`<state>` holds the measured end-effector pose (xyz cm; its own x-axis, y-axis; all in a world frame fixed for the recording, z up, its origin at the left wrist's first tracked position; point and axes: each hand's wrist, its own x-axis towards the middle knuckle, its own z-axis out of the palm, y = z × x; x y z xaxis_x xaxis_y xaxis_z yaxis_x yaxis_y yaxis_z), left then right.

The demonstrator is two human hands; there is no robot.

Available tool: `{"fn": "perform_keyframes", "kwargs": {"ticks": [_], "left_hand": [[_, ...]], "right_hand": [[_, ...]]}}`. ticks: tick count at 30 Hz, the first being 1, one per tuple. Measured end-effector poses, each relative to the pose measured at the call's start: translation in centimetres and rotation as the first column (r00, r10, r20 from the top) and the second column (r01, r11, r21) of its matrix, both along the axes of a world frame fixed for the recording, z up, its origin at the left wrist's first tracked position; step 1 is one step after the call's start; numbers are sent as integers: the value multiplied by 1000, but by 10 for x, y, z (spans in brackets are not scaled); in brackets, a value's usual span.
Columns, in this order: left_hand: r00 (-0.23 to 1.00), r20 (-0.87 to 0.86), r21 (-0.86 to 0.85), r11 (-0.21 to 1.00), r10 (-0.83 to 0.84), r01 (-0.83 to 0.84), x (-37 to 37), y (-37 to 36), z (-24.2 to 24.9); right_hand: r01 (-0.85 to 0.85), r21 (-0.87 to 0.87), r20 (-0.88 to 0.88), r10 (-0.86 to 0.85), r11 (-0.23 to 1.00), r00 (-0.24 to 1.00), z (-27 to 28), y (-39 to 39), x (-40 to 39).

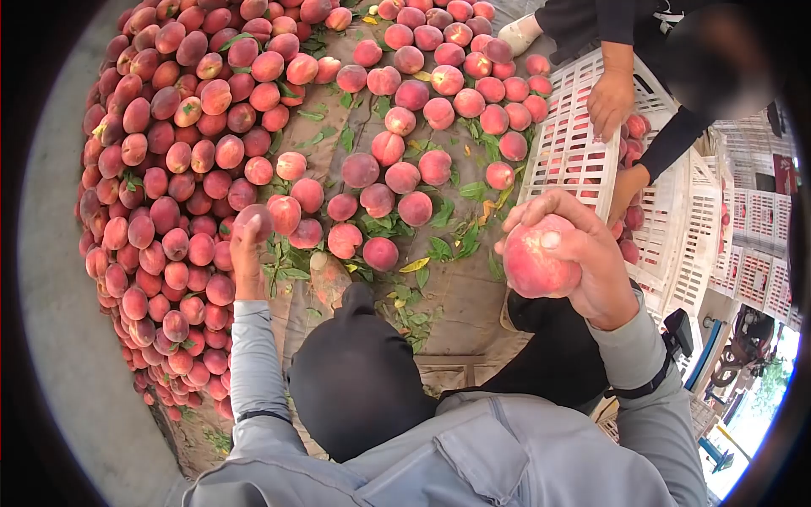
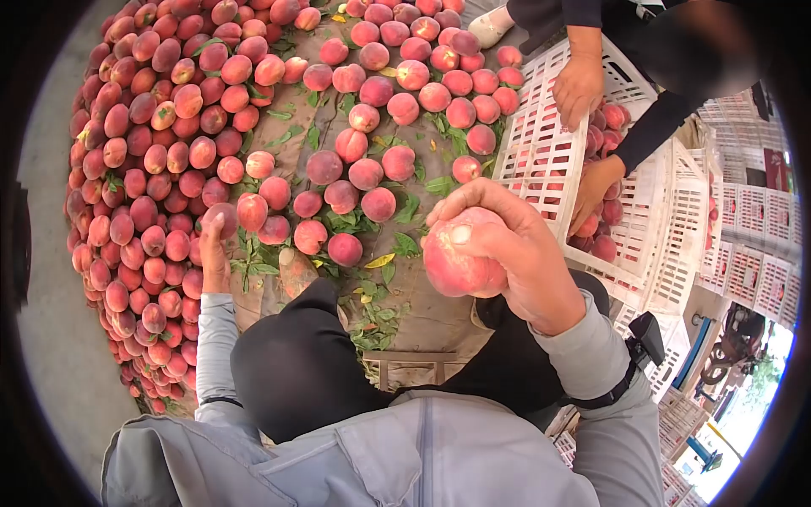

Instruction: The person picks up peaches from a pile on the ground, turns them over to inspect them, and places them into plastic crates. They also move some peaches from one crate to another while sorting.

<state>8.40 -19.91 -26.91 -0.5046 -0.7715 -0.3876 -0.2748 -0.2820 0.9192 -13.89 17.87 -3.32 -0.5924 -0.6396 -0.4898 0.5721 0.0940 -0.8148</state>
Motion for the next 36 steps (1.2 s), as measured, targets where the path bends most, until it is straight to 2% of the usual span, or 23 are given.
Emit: {"fn": "perform_keyframes", "kwargs": {"ticks": [2, 3, 4, 5, 6, 8, 12, 14, 15, 16, 17, 18, 19, 21, 22, 25, 28, 31, 32, 33, 34, 35, 36], "left_hand": [[971, 17, 47, 970, -238, 237, -8, -1, -9], [970, 13, 47, 969, -242, 241, -11, 4, -17], [916, 208, -209, 899, -344, 385, -14, 10, -25], [831, 414, -412, 737, -372, 536, -18, 17, -28], [831, 411, -412, 737, -375, 536, -27, 27, -17], [543, 781, -403, 415, -309, 816, -37, 42, 3], [488, 826, -384, 351, -281, 854, -43, 37, -1], [571, 713, -369, 475, -407, 799, -46, 31, 1], [577, 708, -386, 463, -406, 798, -48, 30, 7], [789, 270, -108, 796, -553, 595, -47, 30, 16], [907, -184, 338, 842, -379, 420, -47, 30, 28], [876, -384, 347, 833, -293, 430, -53, 43, 59], [810, -546, 444, 745, -216, 498, -61, 55, 97], [681, -729, 452, 699, -70, 554, -70, 71, 146], [677, -731, 435, 703, -91, 563, -72, 79, 168], [540, -841, 422, 588, -30, 690, -78, 101, 222], [564, -826, 452, 573, -20, 683, -70, 125, 257], [543, -834, 410, 553, -95, 726, -63, 152, 282], [533, -835, 387, 544, -135, 744, -60, 162, 287], [506, -847, 361, 521, -165, 774, -59, 170, 292], [600, -790, 398, 641, -124, 656, -57, 179, 293], [507, -802, 244, 601, -316, 761, -59, 182, 297], [382, -784, 74, 536, -490, 841, -60, 187, 302]], "right_hand": [[-17, 18, -9, 17, 1000, 1000, -1, -2, 2], [-32, 33, -15, 33, 999, 999, -2, -3, 3], [-29, 34, -17, 29, 999, 999, -3, -5, 5], [-18, 44, -36, 20, 999, 999, -4, -6, 6], [-9, 56, -56, 12, 998, 998, -5, -7, 6], [-6, 47, -91, 10, 999, 996, -10, -5, 5], [-13, 63, -154, 22, 998, 988, -11, -6, 2], [19, 45, -144, -12, 999, 989, -14, -5, 3], [42, 26, -135, -38, 999, 990, -13, -7, 2], [74, 32, -94, -70, 997, 993, -10, -8, 2], [86, 21, -104, -84, 996, 991, -8, -6, 0], [70, 9, -67, -69, 997, 995, -6, -5, -2], [49, -7, -27, -49, 999, 998, -7, -5, -3], [61, -83, -65, -67, 995, 996, -15, -5, -3], [47, -102, -54, -53, 994, 997, -16, -6, -3], [66, -89, -67, -72, 994, 995, -13, -4, -1], [46, -213, -110, -71, 976, 991, -17, -9, 4], [61, -201, -67, -76, 978, 995, -15, -6, 7], [-61, -207, -545, -63, 976, 836, -31, -7, 1], [-46, -186, -874, -144, 981, 464, -46, -7, -4], [41, -300, -625, -229, 953, 746, -34, -6, 1], [163, -400, -274, -287, 902, 918, -20, -5, 6], [177, -391, -262, -293, 903, 920, -18, -4, 1]]}}
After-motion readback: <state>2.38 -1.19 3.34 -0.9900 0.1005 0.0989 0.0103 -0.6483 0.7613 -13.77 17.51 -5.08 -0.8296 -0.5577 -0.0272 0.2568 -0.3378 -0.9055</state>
